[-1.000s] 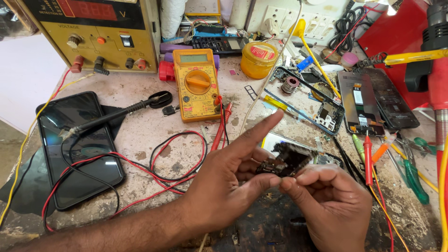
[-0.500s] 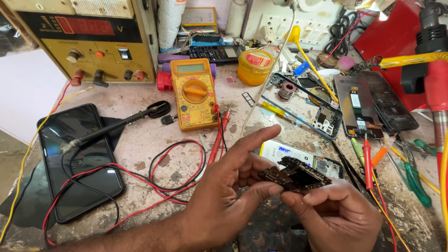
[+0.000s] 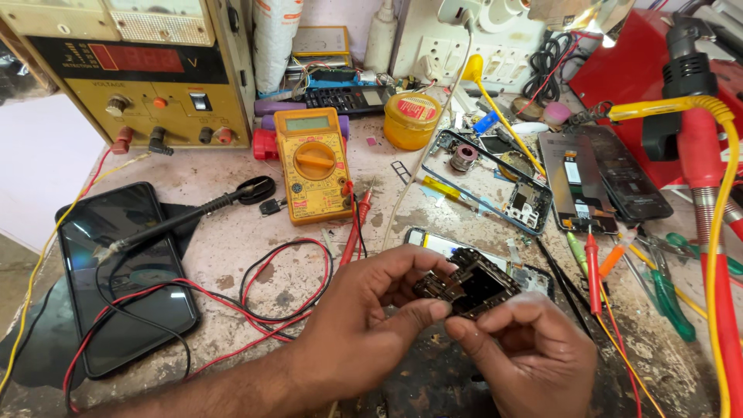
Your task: The person uses tweezers to remove a small component from a smartphone motherboard, then uses a multimeter to test continuity on the board. The person reassembles the phone with its battery and back cover, then powers it on to confirm it boots to the lock screen.
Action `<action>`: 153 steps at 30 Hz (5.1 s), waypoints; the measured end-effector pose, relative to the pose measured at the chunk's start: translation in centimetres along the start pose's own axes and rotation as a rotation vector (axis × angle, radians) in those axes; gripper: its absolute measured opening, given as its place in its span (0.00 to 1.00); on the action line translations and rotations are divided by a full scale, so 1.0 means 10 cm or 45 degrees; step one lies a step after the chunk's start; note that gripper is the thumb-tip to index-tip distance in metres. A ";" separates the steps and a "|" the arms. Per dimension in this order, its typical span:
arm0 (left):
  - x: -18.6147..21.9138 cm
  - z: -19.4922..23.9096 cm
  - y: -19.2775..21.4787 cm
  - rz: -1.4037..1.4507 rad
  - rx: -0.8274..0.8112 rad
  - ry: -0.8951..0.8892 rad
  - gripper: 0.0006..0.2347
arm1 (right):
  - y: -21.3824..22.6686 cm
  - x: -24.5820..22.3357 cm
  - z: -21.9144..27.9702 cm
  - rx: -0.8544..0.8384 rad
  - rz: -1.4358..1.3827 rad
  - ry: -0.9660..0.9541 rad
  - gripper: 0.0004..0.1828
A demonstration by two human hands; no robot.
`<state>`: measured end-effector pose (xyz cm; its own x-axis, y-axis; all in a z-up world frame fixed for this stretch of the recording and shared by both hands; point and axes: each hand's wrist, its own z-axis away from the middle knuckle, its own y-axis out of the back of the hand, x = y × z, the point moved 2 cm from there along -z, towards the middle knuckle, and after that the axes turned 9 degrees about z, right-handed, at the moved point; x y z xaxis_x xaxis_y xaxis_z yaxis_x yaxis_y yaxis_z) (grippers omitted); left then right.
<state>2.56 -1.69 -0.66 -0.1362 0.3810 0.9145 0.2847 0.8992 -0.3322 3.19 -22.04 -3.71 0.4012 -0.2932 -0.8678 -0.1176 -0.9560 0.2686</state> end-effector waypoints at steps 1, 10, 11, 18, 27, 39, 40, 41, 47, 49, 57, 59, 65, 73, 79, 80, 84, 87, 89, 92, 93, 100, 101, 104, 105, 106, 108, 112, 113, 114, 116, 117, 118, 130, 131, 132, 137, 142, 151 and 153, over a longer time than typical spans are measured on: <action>-0.03 -0.01 0.00 0.043 0.004 0.036 0.15 | 0.00 0.00 -0.01 -0.004 0.024 -0.037 0.12; -0.09 -0.10 0.12 0.221 -0.076 0.075 0.15 | -0.09 -0.06 -0.09 -0.069 -0.283 -0.094 0.13; -0.09 -0.10 0.10 0.257 -0.081 0.070 0.14 | -0.08 -0.06 -0.08 -0.084 -0.317 -0.092 0.12; -0.08 -0.06 0.06 0.132 0.031 0.160 0.16 | -0.09 -0.14 -0.04 -0.175 -0.057 0.001 0.13; -0.13 -0.03 0.04 0.101 0.090 0.051 0.15 | -0.07 -0.25 -0.05 -0.146 0.192 0.264 0.14; 0.04 -0.01 0.01 -0.160 0.044 -0.026 0.19 | -0.09 -0.27 -0.08 -0.044 -0.299 0.074 0.18; 0.06 0.02 0.00 -0.327 0.011 -0.028 0.19 | -0.09 -0.26 -0.08 -0.021 -0.363 0.040 0.19; 0.09 0.04 0.00 -0.494 -0.017 -0.031 0.20 | -0.10 -0.25 -0.10 -0.003 -0.425 0.008 0.21; 0.12 0.00 -0.02 -0.516 0.081 -0.108 0.21 | -0.11 -0.23 -0.12 0.006 -0.228 -0.130 0.23; 0.09 -0.03 0.00 -0.412 0.090 -0.145 0.21 | -0.12 -0.21 -0.11 0.006 -0.262 -0.123 0.23; -0.15 -0.09 0.13 -0.087 0.082 0.022 0.25 | -0.11 -0.20 -0.14 -0.011 -0.286 -0.105 0.25; -0.21 -0.11 0.18 -0.052 0.104 0.063 0.25 | -0.11 -0.20 -0.14 -0.030 -0.216 -0.148 0.24; -0.29 -0.14 0.27 -0.020 0.184 0.238 0.21 | -0.10 -0.25 -0.14 -0.043 -0.162 -0.117 0.24; -0.26 -0.11 0.22 -0.075 0.124 0.095 0.17 | -0.09 -0.26 -0.12 -0.129 -0.056 -0.070 0.21; -0.16 -0.12 0.19 -0.151 0.133 0.185 0.18 | -0.13 -0.26 -0.15 -0.130 -0.069 -0.128 0.20; -0.13 -0.11 0.18 -0.202 0.132 0.147 0.17 | -0.13 -0.26 -0.16 -0.124 -0.047 -0.165 0.20; -0.07 -0.10 0.18 -0.313 0.184 0.120 0.19 | -0.07 -0.25 -0.14 -0.199 -0.122 -0.257 0.30; -0.04 -0.09 0.16 -0.215 0.120 0.105 0.20 | 0.07 -0.23 -0.12 -0.313 -0.217 -0.204 0.39; -0.04 -0.08 0.15 -0.102 0.073 0.138 0.18 | 0.14 -0.20 -0.07 -0.373 -0.287 -0.053 0.40; -0.04 -0.06 0.12 -0.055 0.033 0.168 0.16 | 0.24 -0.09 -0.06 -0.342 -0.126 -0.377 0.37; -0.03 -0.06 0.12 -0.060 0.023 0.172 0.16 | 0.25 -0.08 -0.07 -0.331 -0.149 -0.385 0.38; 0.04 -0.02 0.12 -0.512 0.035 -0.021 0.19 | 0.14 -0.19 -0.05 -0.250 0.318 -0.247 0.35; 0.05 -0.02 0.11 -0.516 0.023 -0.034 0.20 | 0.13 -0.23 -0.05 -0.251 0.433 -0.181 0.35; 0.06 -0.01 0.10 -0.545 -0.028 -0.062 0.24 | 0.10 -0.34 -0.07 -0.258 0.629 -0.004 0.39; 0.07 -0.01 0.10 -0.556 -0.048 -0.069 0.25 | 0.09 -0.37 -0.07 -0.264 0.695 0.065 0.38; 0.07 0.00 0.09 -0.597 -0.063 -0.075 0.27 | 0.09 -0.41 -0.07 -0.270 0.760 0.134 0.37; 0.10 0.00 0.08 -0.680 -0.102 -0.091 0.31 | 0.07 -0.44 -0.07 -0.270 0.833 0.179 0.36; 0.12 0.05 0.07 -0.815 -0.213 -0.089 0.39 | 0.08 -0.45 -0.08 -0.284 0.852 0.156 0.36; 0.12 0.05 0.06 -0.847 -0.226 -0.091 0.40 | 0.08 -0.45 -0.08 -0.293 0.851 0.175 0.35; 0.11 0.06 0.05 -0.879 -0.240 -0.093 0.41 | 0.09 -0.45 -0.09 -0.293 0.878 0.149 0.38; 0.12 0.06 0.05 -0.848 -0.252 -0.146 0.42 | 0.11 -0.44 -0.10 -0.295 0.931 0.098 0.42; 0.12 0.06 0.06 -0.833 -0.259 -0.174 0.42 | 0.11 -0.44 -0.10 -0.284 0.921 0.144 0.42; 0.12 0.07 0.06 -0.838 -0.256 -0.166 0.41 | 0.11 -0.45 -0.09 -0.272 0.912 0.189 0.41; 0.07 0.06 0.05 -0.829 -0.214 -0.131 0.39 | 0.14 -0.42 -0.06 -0.269 0.800 0.217 0.40; 0.08 0.06 0.06 -0.829 -0.217 -0.138 0.39 | 0.14 -0.41 -0.06 -0.241 0.774 0.215 0.39; 0.09 0.06 0.06 -0.828 -0.220 -0.146 0.39 | 0.14 -0.40 -0.06 -0.230 0.788 0.207 0.39; 0.07 0.05 0.07 -0.797 -0.156 -0.141 0.34 | 0.15 -0.31 -0.02 -0.177 0.764 0.223 0.39; 0.06 0.02 0.06 -0.742 -0.146 -0.031 0.30 | 0.17 -0.22 -0.02 -0.192 0.533 0.131 0.36; 0.11 0.02 0.07 -0.708 -0.179 -0.012 0.34 | 0.16 -0.26 -0.05 -0.197 0.484 0.005 0.36; 0.12 0.03 0.07 -0.690 -0.217 -0.068 0.37 | 0.16 -0.25 -0.04 -0.206 0.493 -0.009 0.36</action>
<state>2.32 -0.52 0.08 -0.3520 -0.1108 0.9294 0.3095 0.9233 0.2273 2.40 -22.89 -0.95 0.3492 -0.6313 -0.6925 -0.1142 -0.7622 0.6372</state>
